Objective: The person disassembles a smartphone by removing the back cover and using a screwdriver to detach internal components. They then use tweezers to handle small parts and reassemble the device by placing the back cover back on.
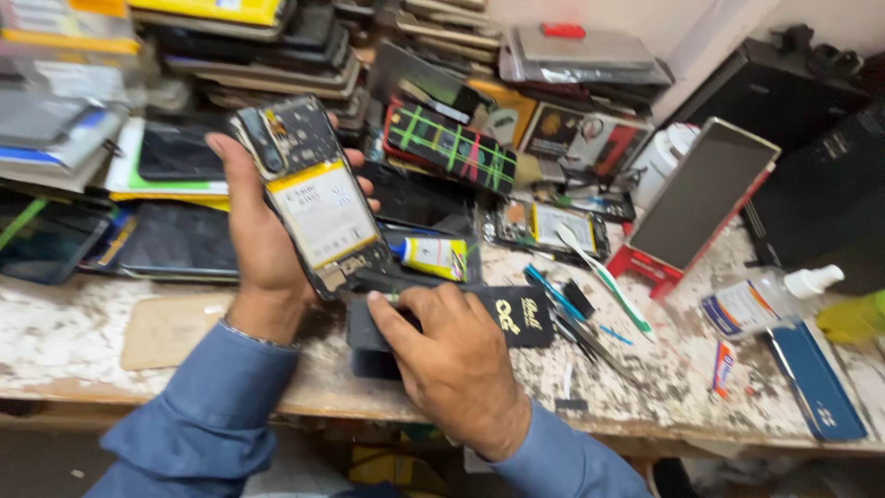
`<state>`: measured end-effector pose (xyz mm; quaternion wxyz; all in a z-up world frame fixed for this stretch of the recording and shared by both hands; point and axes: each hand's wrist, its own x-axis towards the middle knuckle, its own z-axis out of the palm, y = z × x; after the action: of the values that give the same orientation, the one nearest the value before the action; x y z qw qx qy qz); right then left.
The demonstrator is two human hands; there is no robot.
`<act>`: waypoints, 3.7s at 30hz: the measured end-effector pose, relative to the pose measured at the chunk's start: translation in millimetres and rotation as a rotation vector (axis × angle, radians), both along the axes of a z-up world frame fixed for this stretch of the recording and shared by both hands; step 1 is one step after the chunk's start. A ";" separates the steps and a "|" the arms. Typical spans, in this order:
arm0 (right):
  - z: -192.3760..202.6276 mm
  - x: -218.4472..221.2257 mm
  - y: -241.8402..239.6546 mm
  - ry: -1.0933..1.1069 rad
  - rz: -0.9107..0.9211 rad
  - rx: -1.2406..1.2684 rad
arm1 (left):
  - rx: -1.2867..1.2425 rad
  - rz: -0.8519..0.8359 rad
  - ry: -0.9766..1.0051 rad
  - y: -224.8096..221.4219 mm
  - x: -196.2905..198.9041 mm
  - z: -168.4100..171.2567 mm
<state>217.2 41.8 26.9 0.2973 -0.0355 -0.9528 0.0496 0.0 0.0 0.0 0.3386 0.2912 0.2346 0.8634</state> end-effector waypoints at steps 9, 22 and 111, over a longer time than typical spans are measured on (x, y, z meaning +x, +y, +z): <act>-0.5 3.9 10.1 0.093 -0.049 0.074 | 0.060 0.052 -0.048 -5.3 -3.0 7.9; -18.8 -18.9 1.9 -0.169 0.084 -0.108 | 0.053 0.018 -0.067 -5.5 0.8 8.3; -49.9 -33.6 72.1 -0.190 0.265 -1.690 | -0.636 -0.033 -0.006 16.7 33.1 7.9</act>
<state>183.6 114.0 -23.0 0.0819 -0.1376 -0.6132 0.7735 33.1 16.7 7.9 0.4272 0.1721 0.4870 0.7421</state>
